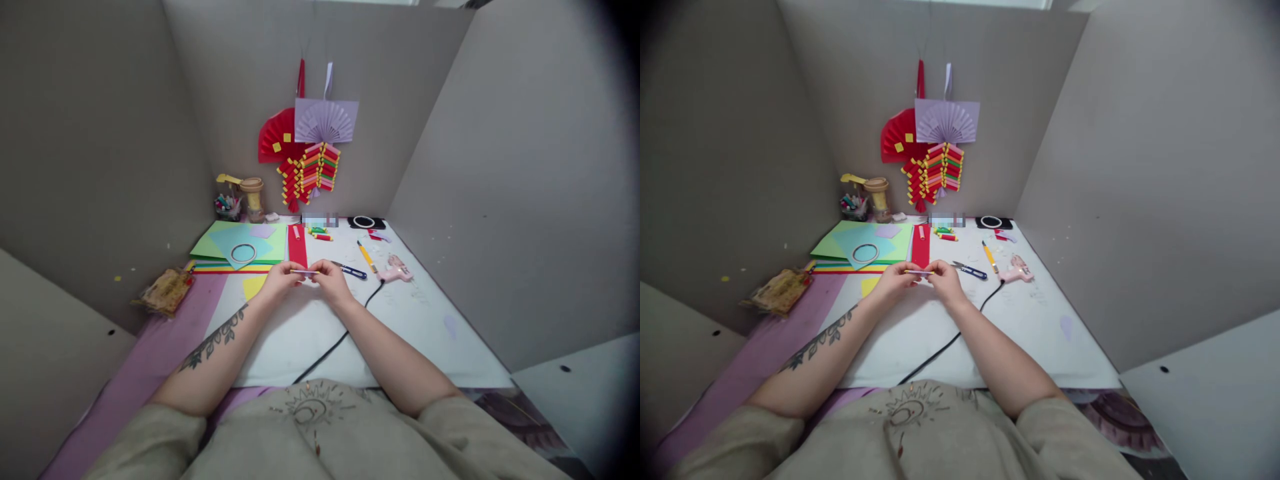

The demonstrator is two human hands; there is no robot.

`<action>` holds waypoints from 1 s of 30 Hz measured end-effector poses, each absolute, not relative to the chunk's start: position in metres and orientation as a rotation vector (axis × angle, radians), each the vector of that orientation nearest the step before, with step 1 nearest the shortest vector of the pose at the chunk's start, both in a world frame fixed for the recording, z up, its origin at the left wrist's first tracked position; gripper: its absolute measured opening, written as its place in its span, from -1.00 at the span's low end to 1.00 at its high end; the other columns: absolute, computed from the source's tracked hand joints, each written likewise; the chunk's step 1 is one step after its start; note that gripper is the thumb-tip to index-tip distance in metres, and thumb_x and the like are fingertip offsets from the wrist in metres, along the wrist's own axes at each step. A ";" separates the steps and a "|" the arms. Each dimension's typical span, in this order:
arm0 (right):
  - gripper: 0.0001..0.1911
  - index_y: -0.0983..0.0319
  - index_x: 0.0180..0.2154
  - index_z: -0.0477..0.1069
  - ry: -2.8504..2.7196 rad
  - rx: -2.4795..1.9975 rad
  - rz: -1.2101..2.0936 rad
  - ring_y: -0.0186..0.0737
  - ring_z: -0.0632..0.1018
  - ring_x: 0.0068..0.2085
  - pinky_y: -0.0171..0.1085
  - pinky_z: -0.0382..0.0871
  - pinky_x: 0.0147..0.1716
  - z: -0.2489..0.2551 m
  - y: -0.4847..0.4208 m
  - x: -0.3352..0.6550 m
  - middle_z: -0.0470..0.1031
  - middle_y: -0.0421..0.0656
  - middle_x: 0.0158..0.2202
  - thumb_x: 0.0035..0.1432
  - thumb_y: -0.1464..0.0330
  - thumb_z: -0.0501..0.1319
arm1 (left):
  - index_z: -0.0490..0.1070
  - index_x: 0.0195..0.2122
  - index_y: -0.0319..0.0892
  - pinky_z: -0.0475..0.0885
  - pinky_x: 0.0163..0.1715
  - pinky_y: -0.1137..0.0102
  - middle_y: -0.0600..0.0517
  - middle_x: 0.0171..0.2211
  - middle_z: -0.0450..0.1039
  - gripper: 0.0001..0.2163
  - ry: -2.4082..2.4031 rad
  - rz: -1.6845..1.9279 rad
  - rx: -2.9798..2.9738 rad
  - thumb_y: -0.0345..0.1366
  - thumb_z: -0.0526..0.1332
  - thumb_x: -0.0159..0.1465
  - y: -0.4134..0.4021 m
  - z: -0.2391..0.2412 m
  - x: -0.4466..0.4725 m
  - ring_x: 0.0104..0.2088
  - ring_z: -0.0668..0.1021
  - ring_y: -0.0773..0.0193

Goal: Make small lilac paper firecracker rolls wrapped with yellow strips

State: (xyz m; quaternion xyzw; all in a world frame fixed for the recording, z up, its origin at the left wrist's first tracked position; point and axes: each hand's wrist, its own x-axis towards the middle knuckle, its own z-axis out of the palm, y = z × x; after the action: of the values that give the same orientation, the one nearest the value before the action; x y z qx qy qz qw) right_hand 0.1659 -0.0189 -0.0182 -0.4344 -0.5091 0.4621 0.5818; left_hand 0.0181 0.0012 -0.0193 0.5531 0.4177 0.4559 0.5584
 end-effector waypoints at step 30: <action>-0.84 0.22 -0.39 0.43 -1.441 -1.094 0.804 -0.28 0.44 -0.45 -0.29 0.31 -0.41 -0.024 -0.009 0.175 0.46 -0.21 -0.47 -0.04 0.27 0.24 | 0.33 -0.46 -0.26 0.44 -0.38 0.47 0.00 -0.50 0.45 -0.86 0.907 1.046 0.849 -0.53 0.20 -0.08 -0.003 0.007 0.014 -0.46 0.52 0.34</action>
State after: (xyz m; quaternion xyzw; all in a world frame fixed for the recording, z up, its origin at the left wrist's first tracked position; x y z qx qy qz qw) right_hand 0.1749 -0.0086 -0.0239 -0.4619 -0.6086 0.3394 0.5486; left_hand 0.0137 -0.0032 0.0067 0.3792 0.4052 0.4673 0.6882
